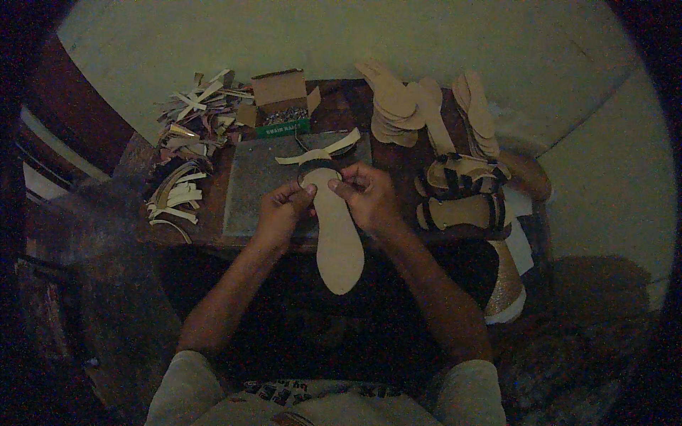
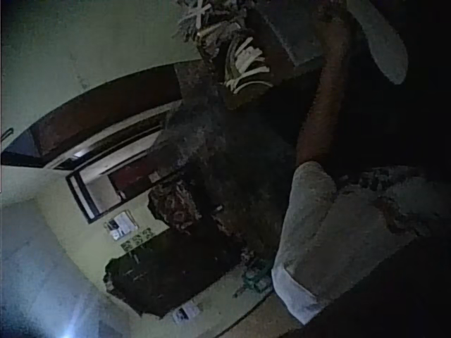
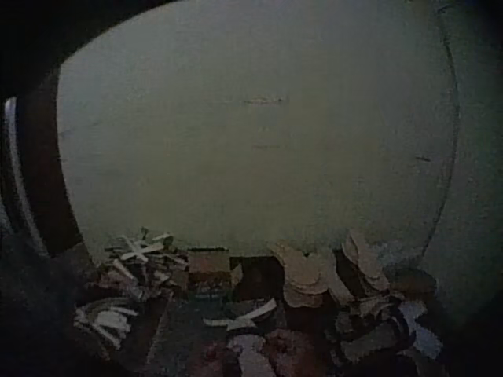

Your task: The person assembles a sandal by hand, attaching a black strap to a beige sole using small metal fasteners. They position the strap, insert the fasteners, and press them into place to secure the components.

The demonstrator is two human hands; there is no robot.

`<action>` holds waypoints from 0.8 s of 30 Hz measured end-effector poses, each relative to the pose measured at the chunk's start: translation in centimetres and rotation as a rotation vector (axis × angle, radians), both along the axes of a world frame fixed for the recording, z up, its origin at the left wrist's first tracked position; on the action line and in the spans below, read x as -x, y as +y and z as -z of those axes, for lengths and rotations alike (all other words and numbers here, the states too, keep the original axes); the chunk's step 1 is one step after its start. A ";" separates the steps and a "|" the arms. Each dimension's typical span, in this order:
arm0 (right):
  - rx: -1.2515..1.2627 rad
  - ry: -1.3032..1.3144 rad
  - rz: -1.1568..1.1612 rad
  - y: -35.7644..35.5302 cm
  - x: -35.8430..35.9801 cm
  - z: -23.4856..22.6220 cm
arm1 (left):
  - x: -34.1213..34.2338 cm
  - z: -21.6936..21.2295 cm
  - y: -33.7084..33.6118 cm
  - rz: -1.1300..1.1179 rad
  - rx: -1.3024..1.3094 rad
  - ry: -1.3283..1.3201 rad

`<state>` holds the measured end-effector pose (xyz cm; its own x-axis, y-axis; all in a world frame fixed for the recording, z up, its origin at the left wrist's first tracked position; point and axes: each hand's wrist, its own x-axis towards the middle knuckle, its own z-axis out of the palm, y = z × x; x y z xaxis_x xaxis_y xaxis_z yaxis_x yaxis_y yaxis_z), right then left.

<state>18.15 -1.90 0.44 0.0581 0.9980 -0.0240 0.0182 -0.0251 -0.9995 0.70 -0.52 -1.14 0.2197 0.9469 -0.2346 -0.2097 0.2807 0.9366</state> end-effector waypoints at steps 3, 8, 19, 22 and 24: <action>0.059 0.008 0.012 0.2 0.0 -0.3 | 0.1 -0.4 0.0 -0.032 0.055 -0.023; 0.164 0.078 0.070 -0.3 1.3 -1.7 | 0.4 -0.6 0.6 -0.229 0.052 0.014; 0.085 -0.057 -0.167 0.1 0.8 0.3 | 2.2 -0.8 2.0 -0.276 -0.035 -0.084; 0.050 -0.078 -0.059 0.5 0.9 1.4 | 1.4 -1.4 1.7 -0.325 -0.037 -0.108; -0.016 -0.022 0.016 1.1 1.4 1.8 | 0.9 -1.9 1.3 -0.297 -0.011 -0.052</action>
<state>16.76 -0.79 -1.38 0.0743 0.9972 -0.0069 0.0397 -0.0099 -0.9992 -0.23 0.81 0.75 -0.0559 0.9740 -0.2197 -0.3290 0.1898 0.9251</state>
